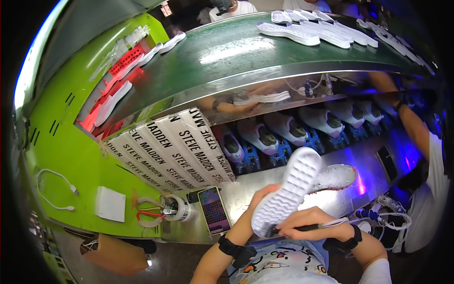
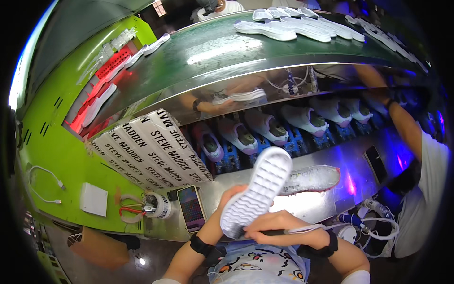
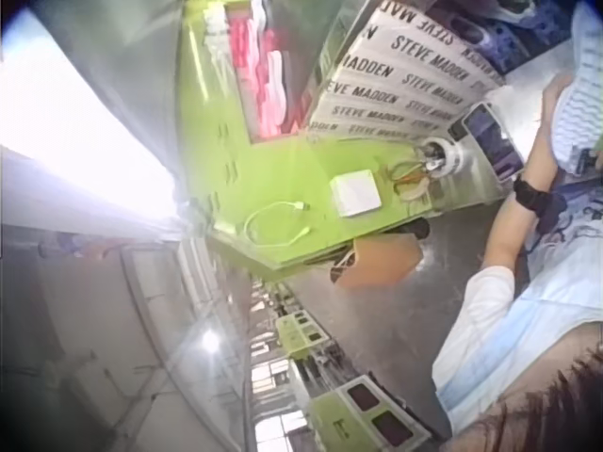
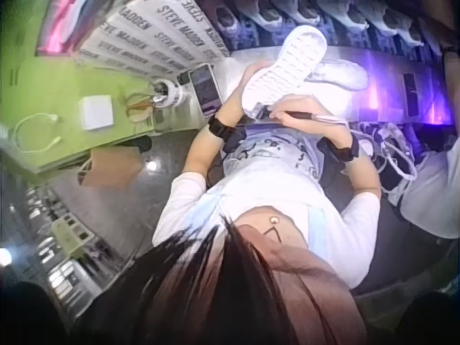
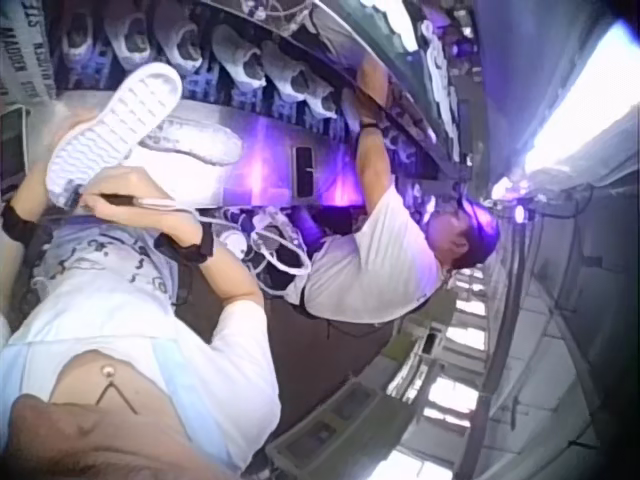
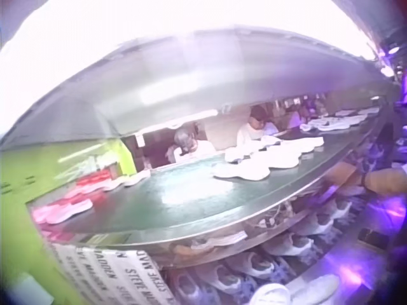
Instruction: The person cleans the soles of white sneakers using a brush. They repeatedly pick up a shoe from a green counter, scrub the bottom surface, and place it back down. The task is performed in a repetitive cycle throughout the video.
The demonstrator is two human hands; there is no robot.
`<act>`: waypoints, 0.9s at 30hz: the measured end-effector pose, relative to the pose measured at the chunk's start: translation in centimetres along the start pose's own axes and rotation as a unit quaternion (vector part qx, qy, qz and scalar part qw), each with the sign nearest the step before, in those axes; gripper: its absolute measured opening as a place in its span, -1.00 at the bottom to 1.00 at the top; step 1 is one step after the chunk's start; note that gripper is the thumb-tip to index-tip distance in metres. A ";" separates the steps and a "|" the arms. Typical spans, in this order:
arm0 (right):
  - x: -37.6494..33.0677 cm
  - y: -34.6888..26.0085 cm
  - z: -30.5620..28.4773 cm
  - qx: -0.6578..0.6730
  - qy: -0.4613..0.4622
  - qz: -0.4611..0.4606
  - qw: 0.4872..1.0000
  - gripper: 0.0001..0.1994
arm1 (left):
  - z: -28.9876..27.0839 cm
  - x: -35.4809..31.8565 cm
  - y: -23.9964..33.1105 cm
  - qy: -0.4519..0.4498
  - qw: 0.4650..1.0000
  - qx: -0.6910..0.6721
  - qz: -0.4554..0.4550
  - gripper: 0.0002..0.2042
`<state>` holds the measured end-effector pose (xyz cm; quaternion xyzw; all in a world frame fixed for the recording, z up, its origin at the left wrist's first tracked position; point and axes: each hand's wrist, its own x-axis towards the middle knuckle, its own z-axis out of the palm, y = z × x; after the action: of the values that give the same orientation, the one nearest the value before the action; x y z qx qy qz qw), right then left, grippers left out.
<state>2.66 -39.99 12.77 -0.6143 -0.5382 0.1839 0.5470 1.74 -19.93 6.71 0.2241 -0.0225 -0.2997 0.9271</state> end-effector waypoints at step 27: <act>-2.8 -3.4 -3.3 0.154 0.367 -0.091 0.913 -0.76 | 12.0 -8.0 17.5 -0.028 0.949 0.003 0.313 -0.60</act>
<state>2.85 -44.56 15.82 -0.4953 -0.3179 -0.0247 0.8081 2.63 -7.65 25.76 0.1998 -0.1180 -0.0003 0.9727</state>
